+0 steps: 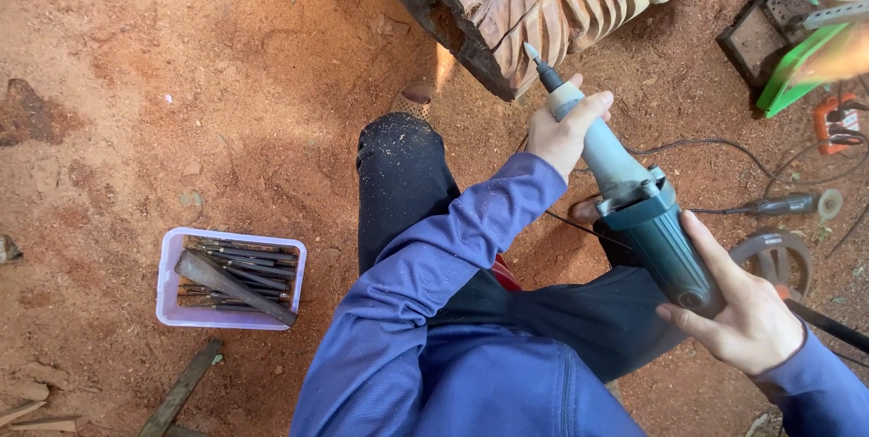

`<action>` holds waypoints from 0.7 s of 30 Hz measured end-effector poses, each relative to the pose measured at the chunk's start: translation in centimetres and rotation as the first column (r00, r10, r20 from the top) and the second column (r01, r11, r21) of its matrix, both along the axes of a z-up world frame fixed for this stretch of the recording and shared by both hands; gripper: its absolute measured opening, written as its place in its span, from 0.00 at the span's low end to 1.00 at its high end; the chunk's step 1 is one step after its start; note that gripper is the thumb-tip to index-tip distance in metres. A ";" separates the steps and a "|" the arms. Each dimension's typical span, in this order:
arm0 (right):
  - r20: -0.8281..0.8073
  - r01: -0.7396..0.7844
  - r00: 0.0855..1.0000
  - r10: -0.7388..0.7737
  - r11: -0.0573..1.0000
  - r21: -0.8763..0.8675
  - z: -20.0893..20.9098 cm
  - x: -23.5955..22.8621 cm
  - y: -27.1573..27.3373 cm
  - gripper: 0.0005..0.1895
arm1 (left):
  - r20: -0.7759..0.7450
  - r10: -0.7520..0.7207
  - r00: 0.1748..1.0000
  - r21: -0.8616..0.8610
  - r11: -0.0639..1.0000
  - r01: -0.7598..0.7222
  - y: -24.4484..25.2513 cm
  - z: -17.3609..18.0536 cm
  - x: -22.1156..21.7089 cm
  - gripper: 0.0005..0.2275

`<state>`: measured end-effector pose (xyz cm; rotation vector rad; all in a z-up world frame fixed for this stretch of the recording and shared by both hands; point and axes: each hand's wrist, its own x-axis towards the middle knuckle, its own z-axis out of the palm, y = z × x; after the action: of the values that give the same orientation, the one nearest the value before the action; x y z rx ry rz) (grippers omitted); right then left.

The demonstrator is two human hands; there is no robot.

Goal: Using a rotary tool to sand and refine the details of a large wooden sculpture.

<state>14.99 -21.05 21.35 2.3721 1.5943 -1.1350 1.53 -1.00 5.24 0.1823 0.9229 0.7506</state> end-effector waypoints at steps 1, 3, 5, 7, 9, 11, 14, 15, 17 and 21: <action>-0.001 0.002 1.000 -0.002 1.000 -0.001 -0.1 0.0 0.1 0.67 | -0.001 -0.002 1.000 -0.001 1.000 0.002 0.1 -0.2 0.1 0.43; 0.009 -0.045 0.999 0.044 0.998 0.041 -0.2 -0.1 0.3 0.67 | 0.038 0.040 0.998 0.033 0.999 -0.041 0.4 -0.6 0.4 0.45; 0.011 -0.036 0.999 0.036 0.999 0.034 -0.2 -0.1 0.3 0.67 | 0.027 0.008 1.000 0.017 1.000 -0.008 0.7 0.2 -0.2 0.44; 0.014 -0.029 1.000 0.028 0.999 0.027 -0.1 -0.1 0.3 0.67 | 0.018 -0.023 1.000 0.001 1.000 0.023 0.7 0.6 -0.5 0.44; 0.006 -0.019 1.000 0.019 1.000 0.008 -0.1 0.0 0.1 0.67 | 0.039 0.000 0.999 -0.015 1.000 0.000 0.3 0.5 -0.3 0.43; -0.018 -0.036 0.999 0.036 0.999 0.032 -0.2 0.1 -0.1 0.66 | 0.017 -0.021 1.000 -0.025 0.999 0.021 0.1 0.2 -0.2 0.43; -0.039 -0.061 0.997 0.063 0.996 0.063 -0.5 0.4 -0.5 0.66 | -0.011 -0.054 0.999 -0.032 0.998 0.053 -0.2 0.4 -0.7 0.42; -0.036 -0.069 0.997 0.072 0.995 0.070 -0.5 0.5 -0.7 0.65 | -0.015 -0.066 0.998 -0.030 0.997 0.066 -0.2 0.6 -0.9 0.42; -0.029 -0.071 0.997 0.074 0.995 0.066 -0.6 0.6 -0.8 0.66 | -0.015 -0.082 0.997 -0.036 0.996 0.081 -0.1 0.7 -1.0 0.42; -0.011 -0.068 0.998 0.069 0.995 0.069 -0.8 0.3 -0.5 0.66 | 0.039 -0.020 0.999 0.036 0.999 0.019 0.1 0.0 -0.5 0.43</action>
<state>15.31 -21.53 20.58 2.3352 1.7319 -1.1037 1.03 -0.87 5.28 0.2073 0.8696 0.7507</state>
